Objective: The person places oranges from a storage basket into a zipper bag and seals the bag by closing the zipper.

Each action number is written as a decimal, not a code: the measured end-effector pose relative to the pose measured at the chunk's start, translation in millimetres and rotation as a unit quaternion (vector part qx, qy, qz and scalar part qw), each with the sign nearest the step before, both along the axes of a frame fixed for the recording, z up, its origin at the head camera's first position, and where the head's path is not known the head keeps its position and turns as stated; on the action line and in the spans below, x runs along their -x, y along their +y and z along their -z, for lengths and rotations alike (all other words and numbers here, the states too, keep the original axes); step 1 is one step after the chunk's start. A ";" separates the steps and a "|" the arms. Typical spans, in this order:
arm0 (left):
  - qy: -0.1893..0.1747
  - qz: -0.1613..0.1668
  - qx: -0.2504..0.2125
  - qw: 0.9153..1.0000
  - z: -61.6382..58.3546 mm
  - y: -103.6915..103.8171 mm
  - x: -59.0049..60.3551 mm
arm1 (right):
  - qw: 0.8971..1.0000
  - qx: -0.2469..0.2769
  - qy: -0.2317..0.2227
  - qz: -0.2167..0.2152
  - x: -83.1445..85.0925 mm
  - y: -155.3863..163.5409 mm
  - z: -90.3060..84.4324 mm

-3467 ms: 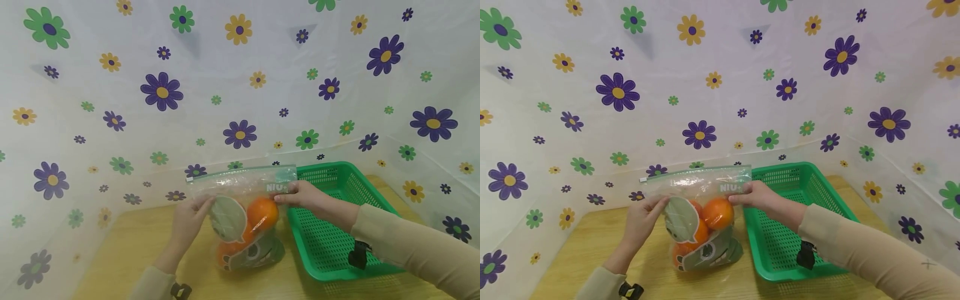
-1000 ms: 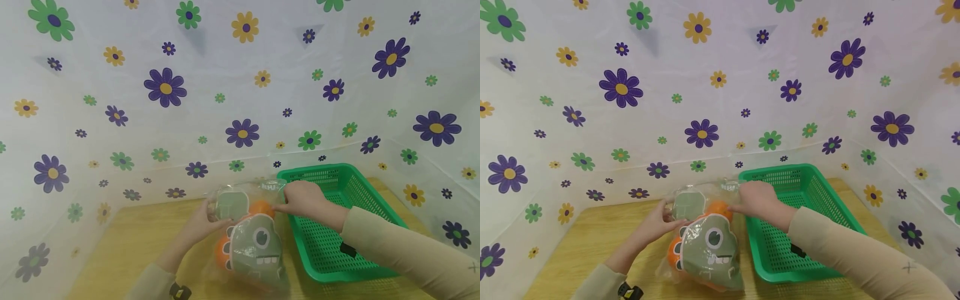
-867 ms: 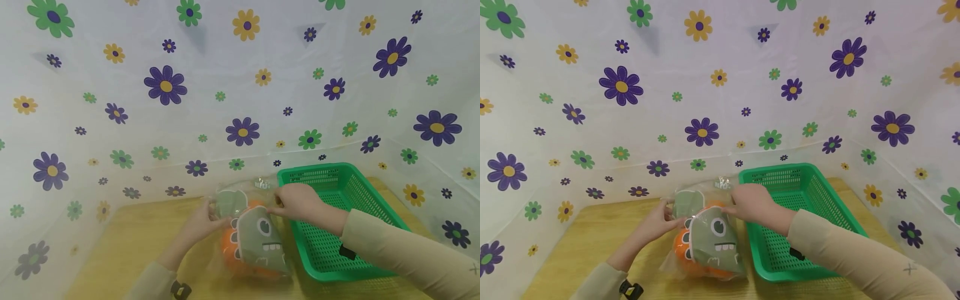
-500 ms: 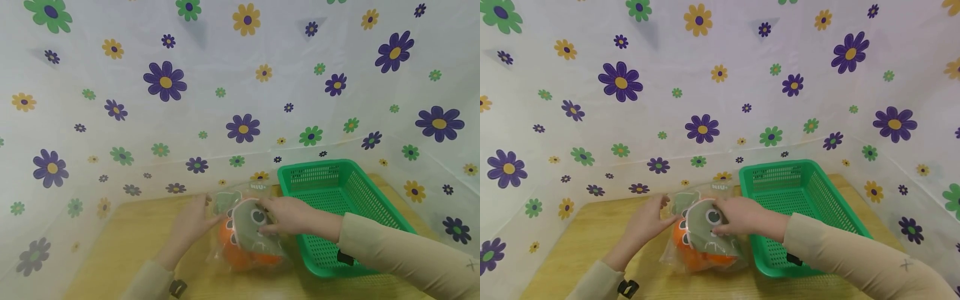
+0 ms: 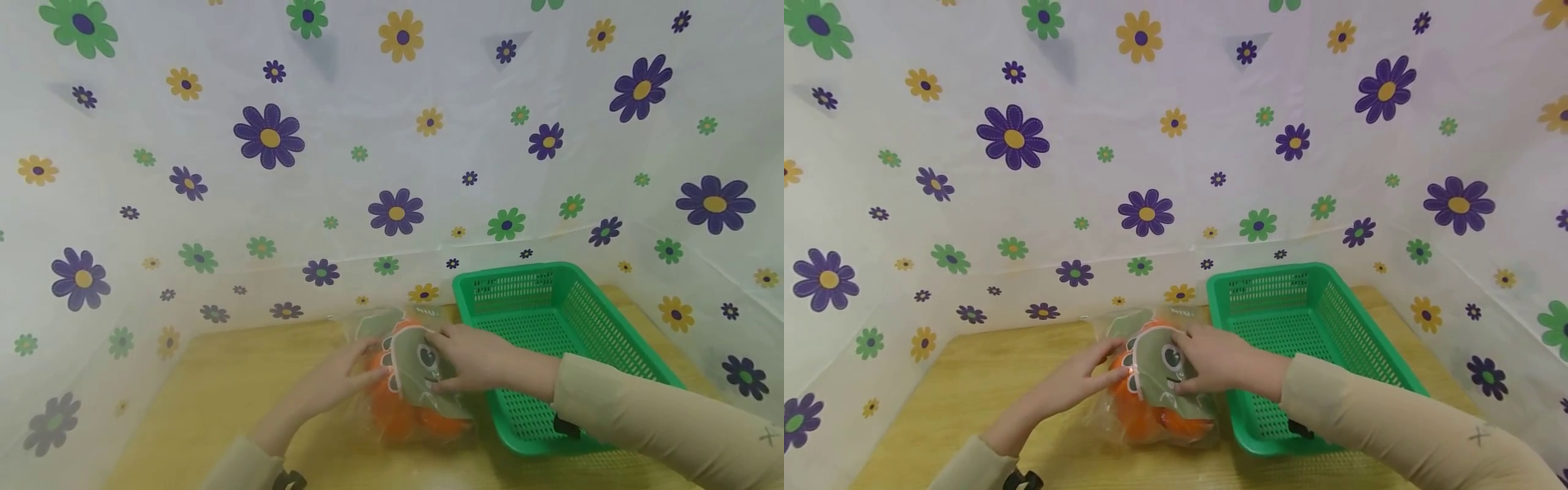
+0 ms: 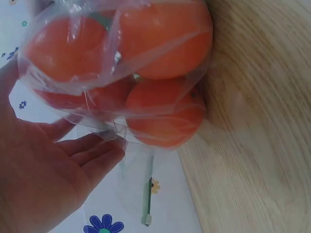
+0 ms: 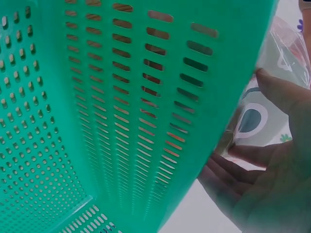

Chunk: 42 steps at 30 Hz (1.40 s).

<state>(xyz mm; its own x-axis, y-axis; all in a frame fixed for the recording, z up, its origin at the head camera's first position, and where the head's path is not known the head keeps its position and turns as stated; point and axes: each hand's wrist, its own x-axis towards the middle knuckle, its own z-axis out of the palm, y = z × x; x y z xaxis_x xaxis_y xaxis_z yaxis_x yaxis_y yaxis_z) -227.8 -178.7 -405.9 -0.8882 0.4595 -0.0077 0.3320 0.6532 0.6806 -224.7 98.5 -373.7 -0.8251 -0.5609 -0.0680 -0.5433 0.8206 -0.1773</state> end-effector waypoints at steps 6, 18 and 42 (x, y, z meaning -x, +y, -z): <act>-0.028 0.032 -0.005 0.999 1.4 -7.8 10.5 | 0.999 -0.025 -0.009 -0.040 -1.3 3.5 2.5; 0.004 0.065 0.014 0.998 3.1 -19.6 21.7 | 0.996 -0.067 -0.009 -0.061 -5.4 3.8 4.5; 0.096 0.055 0.141 0.984 -16.4 -24.5 -2.0 | 0.985 -0.089 0.078 -0.127 -16.8 25.6 -5.9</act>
<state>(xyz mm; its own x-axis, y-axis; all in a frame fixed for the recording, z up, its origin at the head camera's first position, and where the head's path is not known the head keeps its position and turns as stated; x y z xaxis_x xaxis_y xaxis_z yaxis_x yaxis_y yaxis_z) -225.7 -203.2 -389.5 -0.8306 0.5567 0.0141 0.5159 0.7596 0.3961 -207.9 124.0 -367.8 -0.6685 -0.7406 -0.0673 -0.7437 0.6658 0.0600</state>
